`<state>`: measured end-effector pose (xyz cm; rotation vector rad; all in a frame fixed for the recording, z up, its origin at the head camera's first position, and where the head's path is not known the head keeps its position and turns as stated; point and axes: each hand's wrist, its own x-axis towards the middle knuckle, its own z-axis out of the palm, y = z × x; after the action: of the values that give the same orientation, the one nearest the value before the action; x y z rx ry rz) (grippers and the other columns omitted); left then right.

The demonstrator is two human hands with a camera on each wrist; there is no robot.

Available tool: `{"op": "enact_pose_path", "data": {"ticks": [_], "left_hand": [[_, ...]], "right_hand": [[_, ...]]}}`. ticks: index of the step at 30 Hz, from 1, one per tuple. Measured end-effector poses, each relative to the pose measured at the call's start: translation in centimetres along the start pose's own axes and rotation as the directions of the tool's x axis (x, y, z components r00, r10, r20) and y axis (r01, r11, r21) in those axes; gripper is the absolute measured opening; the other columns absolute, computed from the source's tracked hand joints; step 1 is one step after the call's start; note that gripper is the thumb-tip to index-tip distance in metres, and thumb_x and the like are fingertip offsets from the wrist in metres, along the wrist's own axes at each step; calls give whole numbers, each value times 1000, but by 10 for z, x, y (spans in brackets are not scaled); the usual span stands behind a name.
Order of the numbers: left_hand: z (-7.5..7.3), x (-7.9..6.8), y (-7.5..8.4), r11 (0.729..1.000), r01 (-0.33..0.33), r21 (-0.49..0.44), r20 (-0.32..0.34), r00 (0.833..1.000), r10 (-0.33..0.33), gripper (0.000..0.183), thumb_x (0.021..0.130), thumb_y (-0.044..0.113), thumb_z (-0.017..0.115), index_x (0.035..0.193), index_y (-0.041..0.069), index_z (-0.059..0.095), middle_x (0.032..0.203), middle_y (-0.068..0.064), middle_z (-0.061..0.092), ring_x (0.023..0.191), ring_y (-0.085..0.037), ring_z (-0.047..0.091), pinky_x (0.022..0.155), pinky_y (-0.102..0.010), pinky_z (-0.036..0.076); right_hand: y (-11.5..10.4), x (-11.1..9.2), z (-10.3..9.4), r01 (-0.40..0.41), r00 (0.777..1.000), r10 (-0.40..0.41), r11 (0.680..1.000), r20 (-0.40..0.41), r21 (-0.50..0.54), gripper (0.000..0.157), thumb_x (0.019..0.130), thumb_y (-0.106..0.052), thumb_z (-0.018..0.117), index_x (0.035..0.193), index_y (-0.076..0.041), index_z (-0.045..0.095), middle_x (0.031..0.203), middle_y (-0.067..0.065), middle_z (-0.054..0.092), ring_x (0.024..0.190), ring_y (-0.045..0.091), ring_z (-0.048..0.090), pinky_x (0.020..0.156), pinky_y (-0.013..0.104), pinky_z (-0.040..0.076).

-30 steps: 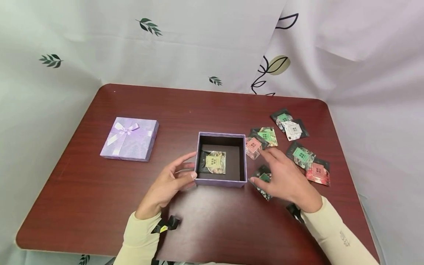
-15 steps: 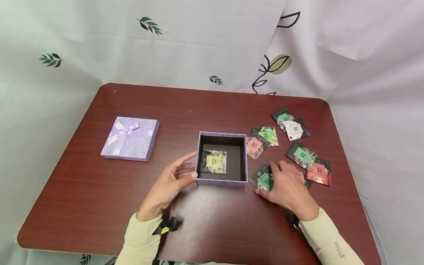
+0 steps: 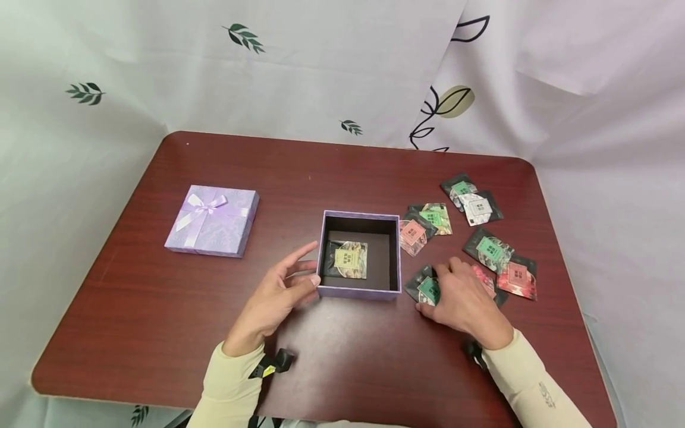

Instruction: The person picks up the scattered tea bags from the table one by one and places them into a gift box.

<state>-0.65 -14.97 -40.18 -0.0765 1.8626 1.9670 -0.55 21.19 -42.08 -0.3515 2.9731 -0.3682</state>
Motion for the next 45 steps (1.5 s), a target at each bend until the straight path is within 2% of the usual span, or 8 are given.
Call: {"op": "enact_pose_path", "data": {"ticks": [7,15,19,24,30,38,42,45], "left_hand": [[0,0,-2,1000,-4,-14,-3,1000,4,72,99,-2,66,163,21,42,148,-31,49,113,-30,66,86,-37,63],[-1,0,-1,1000,0,-24,3,1000,0,74,99,-3,65,164,21,39,150,-31,47,122,-37,63,97,-48,61],[-2,0,-1,1000,-5,-27,5,1000,5,74,99,-4,65,165,20,39,150,-32,47,127,-42,61,98,-49,60],[-2,-1,-2,1000,-6,-30,5,1000,6,74,99,-5,64,164,19,38,150,-33,47,131,-45,58,100,-50,60],[-3,-2,0,1000,1,-14,-1,1000,-1,72,99,-3,64,164,19,39,149,-33,49,129,-43,60,98,-48,61],[-4,0,1,1000,0,-6,20,1000,0,71,100,-2,64,164,18,40,150,-32,48,132,-44,59,98,-47,61],[-4,0,2,1000,3,-7,28,1000,-3,71,100,-2,65,164,18,40,150,-32,48,131,-42,60,97,-45,61],[-3,0,2,1000,3,-5,39,999,-3,71,100,-2,64,164,19,40,150,-33,48,129,-41,61,96,-44,62]], "right_hand": [[1,2,-3,13,1000,-13,1000,5,8,73,71,-37,92,122,6,63,109,20,60,100,37,58,85,56,54],[0,4,-8,30,1000,-30,998,8,60,69,74,-35,89,126,1,62,117,18,61,106,35,59,89,55,55],[0,5,-12,43,999,-43,993,-4,107,67,75,-33,88,126,0,59,119,16,62,107,32,59,91,52,55],[0,8,-24,49,998,-44,987,-36,151,69,75,-32,88,128,-1,58,123,15,61,108,32,60,92,53,54],[-4,15,-47,56,998,-53,985,-24,162,76,77,-36,87,135,-1,55,129,16,58,113,33,57,99,56,51],[-24,31,-81,175,979,-162,979,-123,100,77,73,-33,88,135,0,56,123,13,58,110,29,54,94,50,51],[-40,43,-91,238,966,-227,968,-120,80,80,72,-35,87,138,-2,56,122,9,57,111,26,52,93,46,51],[-53,55,-92,308,947,-301,950,-111,56,80,72,-38,88,138,-2,57,118,8,56,108,25,52,93,43,51]]}}
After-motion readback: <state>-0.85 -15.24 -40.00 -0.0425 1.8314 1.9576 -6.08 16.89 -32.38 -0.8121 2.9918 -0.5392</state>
